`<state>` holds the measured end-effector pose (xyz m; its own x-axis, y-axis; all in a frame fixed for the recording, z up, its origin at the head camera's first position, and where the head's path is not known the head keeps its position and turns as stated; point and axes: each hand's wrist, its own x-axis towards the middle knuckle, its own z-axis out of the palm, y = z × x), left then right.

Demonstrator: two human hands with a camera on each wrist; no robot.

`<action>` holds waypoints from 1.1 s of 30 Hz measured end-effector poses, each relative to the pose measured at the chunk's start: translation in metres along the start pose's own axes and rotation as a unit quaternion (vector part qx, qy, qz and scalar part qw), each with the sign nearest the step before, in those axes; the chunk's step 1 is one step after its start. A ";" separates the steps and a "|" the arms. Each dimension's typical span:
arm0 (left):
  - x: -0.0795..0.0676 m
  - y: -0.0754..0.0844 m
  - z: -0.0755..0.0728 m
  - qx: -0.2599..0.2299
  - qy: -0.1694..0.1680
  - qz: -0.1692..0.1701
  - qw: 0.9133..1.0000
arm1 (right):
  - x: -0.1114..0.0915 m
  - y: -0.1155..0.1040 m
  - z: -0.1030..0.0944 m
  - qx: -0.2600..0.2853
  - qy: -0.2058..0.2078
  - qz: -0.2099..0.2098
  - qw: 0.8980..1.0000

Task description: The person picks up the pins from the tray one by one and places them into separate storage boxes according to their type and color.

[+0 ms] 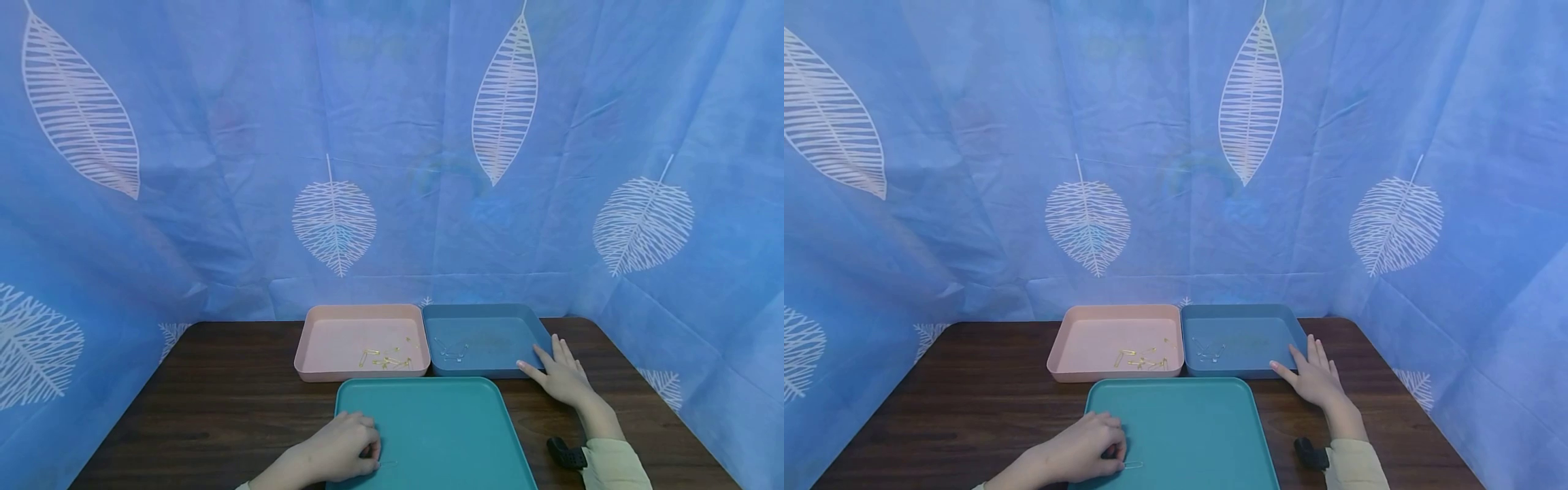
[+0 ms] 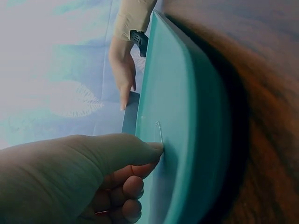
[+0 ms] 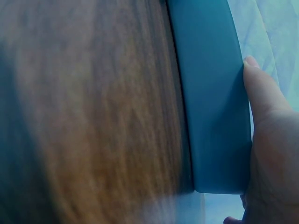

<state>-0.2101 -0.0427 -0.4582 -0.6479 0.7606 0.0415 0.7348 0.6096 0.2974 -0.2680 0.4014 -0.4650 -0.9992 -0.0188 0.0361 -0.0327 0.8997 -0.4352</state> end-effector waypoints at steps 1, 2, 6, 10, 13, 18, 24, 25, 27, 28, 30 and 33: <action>0.000 0.000 0.000 0.000 -0.001 0.001 1.000 | 0.000 0.000 0.000 0.000 0.000 0.000 1.000; 0.000 0.000 0.000 -0.002 -0.001 0.003 1.000 | 0.000 0.000 0.000 0.000 0.000 0.001 1.000; 0.001 -0.001 0.002 0.005 0.004 0.018 1.000 | 0.001 0.001 0.000 -0.002 0.000 0.000 1.000; 0.004 -0.001 0.002 0.012 0.006 0.029 0.999 | 0.001 0.001 0.000 -0.005 0.001 -0.002 1.000; 0.006 -0.002 0.001 0.014 0.006 0.035 0.999 | 0.002 0.001 0.001 -0.004 0.001 -0.002 1.000; 0.009 -0.004 -0.002 0.020 0.015 0.044 0.999 | 0.001 0.001 0.001 -0.001 0.000 -0.002 1.000; 0.011 -0.004 -0.007 0.019 0.019 0.039 0.999 | 0.001 0.001 0.001 -0.004 0.002 -0.001 1.000; 0.011 -0.004 -0.007 0.019 0.020 0.038 0.999 | 0.000 0.001 0.001 -0.004 0.003 0.000 1.000; 0.013 -0.003 -0.008 0.021 0.022 0.037 0.999 | 0.000 0.000 0.001 -0.003 0.003 0.000 1.000; 0.014 -0.003 -0.009 0.023 0.025 0.036 0.999 | -0.001 0.000 0.000 -0.004 0.003 -0.001 1.000; 0.017 -0.003 -0.009 0.027 0.027 0.036 0.999 | -0.001 -0.001 0.000 -0.005 0.004 -0.001 1.000; 0.023 -0.002 -0.010 0.033 0.032 0.036 0.998 | -0.002 -0.002 0.000 -0.006 0.004 -0.001 1.000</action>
<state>-0.2281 -0.0286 -0.4487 -0.6023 0.7889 0.1221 0.7907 0.5685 0.2272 -0.2664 0.3999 -0.4638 -0.9989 -0.0162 0.0444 -0.0335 0.9045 -0.4251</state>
